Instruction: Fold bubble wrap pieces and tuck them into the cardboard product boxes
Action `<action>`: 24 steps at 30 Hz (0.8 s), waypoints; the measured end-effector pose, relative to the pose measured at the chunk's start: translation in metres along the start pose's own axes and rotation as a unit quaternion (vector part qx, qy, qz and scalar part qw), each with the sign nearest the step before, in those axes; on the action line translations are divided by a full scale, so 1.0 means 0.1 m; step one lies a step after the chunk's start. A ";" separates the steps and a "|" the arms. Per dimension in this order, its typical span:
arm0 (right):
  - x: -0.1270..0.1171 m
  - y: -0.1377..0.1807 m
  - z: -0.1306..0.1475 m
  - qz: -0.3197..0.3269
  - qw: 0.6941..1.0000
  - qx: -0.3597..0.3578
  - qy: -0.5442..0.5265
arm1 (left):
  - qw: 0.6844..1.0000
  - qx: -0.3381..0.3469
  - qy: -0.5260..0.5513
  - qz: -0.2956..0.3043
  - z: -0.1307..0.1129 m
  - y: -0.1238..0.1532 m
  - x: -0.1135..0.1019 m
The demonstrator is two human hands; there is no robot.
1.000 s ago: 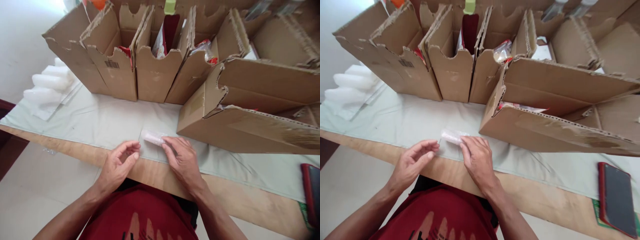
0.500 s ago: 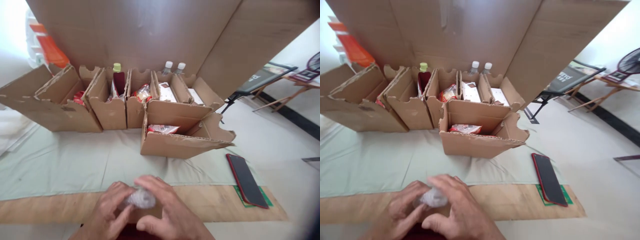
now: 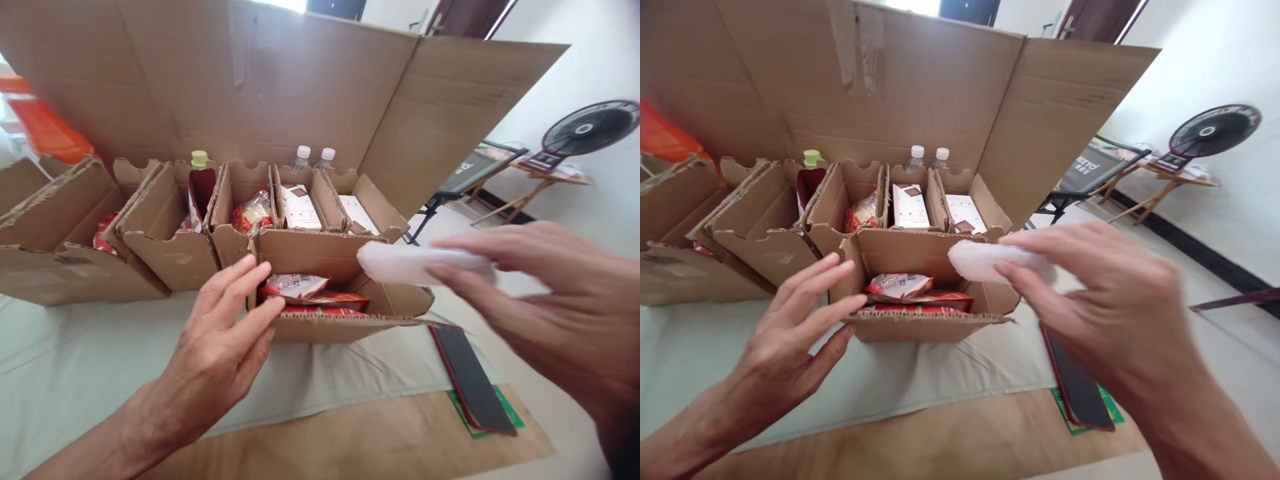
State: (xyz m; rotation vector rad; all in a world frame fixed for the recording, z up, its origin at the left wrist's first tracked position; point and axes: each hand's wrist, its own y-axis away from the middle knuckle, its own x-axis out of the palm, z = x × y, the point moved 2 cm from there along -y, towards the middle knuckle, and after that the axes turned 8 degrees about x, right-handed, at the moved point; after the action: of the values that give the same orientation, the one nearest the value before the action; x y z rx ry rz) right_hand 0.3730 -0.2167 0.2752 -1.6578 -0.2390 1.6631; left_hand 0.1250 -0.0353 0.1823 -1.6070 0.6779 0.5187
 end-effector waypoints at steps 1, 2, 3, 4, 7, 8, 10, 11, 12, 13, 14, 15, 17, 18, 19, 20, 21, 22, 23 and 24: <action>0.13 -0.12 0.05 0.017 0.998 -0.061 0.024 | 1.000 0.002 0.014 0.007 0.00 -0.01 0.05; 0.29 -0.21 0.09 0.056 0.990 -0.112 0.056 | 1.000 0.003 0.025 0.009 -0.01 0.00 0.10; 0.47 -0.28 0.14 0.113 0.978 -0.144 0.097 | 0.999 0.001 0.032 0.009 -0.02 0.02 0.13; 0.65 -0.33 0.17 0.172 0.962 -0.154 0.143 | 0.999 -0.002 0.036 0.008 -0.03 0.04 0.14; 1.06 -0.41 0.23 0.311 0.911 -0.138 0.233 | 0.999 -0.009 0.046 0.001 -0.05 0.07 0.14; 1.13 -0.42 0.27 0.333 0.901 -0.146 0.235 | 0.999 -0.007 0.052 0.001 -0.06 0.07 0.14; 1.17 -0.44 0.33 0.348 0.893 -0.179 0.222 | 0.998 -0.004 0.065 0.004 -0.05 0.07 0.13; 1.16 -0.44 0.36 0.351 0.891 -0.192 0.215 | 0.997 -0.003 0.070 0.007 -0.05 0.07 0.13; 1.14 -0.44 0.38 0.352 0.891 -0.197 0.207 | 0.997 -0.005 0.075 0.012 -0.04 0.07 0.14; 1.11 -0.44 0.38 0.350 0.894 -0.193 0.202 | 0.997 -0.005 0.079 0.016 -0.04 0.07 0.14; 1.08 -0.43 0.37 0.349 0.897 -0.182 0.201 | 0.996 -0.005 0.083 0.017 -0.04 0.07 0.14; 1.06 -0.42 0.36 0.349 0.899 -0.170 0.205 | 0.996 -0.003 0.086 0.016 -0.04 0.07 0.14; 1.05 -0.38 0.31 0.355 0.896 -0.162 0.212 | 0.996 0.000 0.090 0.009 -0.04 0.06 0.14; 1.06 -0.36 0.28 0.363 0.892 -0.167 0.212 | 0.996 0.001 0.091 0.005 -0.05 0.06 0.14; 1.08 -0.33 0.26 0.370 0.887 -0.176 0.211 | 0.996 0.000 0.091 0.001 -0.05 0.06 0.14; 1.11 -0.32 0.24 0.376 0.884 -0.186 0.208 | 0.996 -0.002 0.091 -0.001 -0.06 0.06 0.13; 1.14 -0.31 0.23 0.377 0.883 -0.195 0.202 | 0.996 -0.003 0.090 -0.002 -0.06 0.07 0.13; 1.18 -0.30 0.23 0.378 0.881 -0.205 0.196 | 0.996 -0.003 0.089 -0.002 -0.07 0.07 0.13; 1.22 -0.30 0.23 0.378 0.880 -0.211 0.194 | 0.996 -0.001 0.089 -0.003 -0.07 0.08 0.13; 1.27 -0.30 0.24 0.381 0.878 -0.215 0.195 | 0.996 0.002 0.088 -0.002 -0.07 0.08 0.13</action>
State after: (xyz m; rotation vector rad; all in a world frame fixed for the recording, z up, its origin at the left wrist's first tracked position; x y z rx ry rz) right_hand 0.3793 -0.1084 0.1984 -2.6181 0.3185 1.8332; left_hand 0.1284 -0.0447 0.1688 -1.6637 0.8069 0.3753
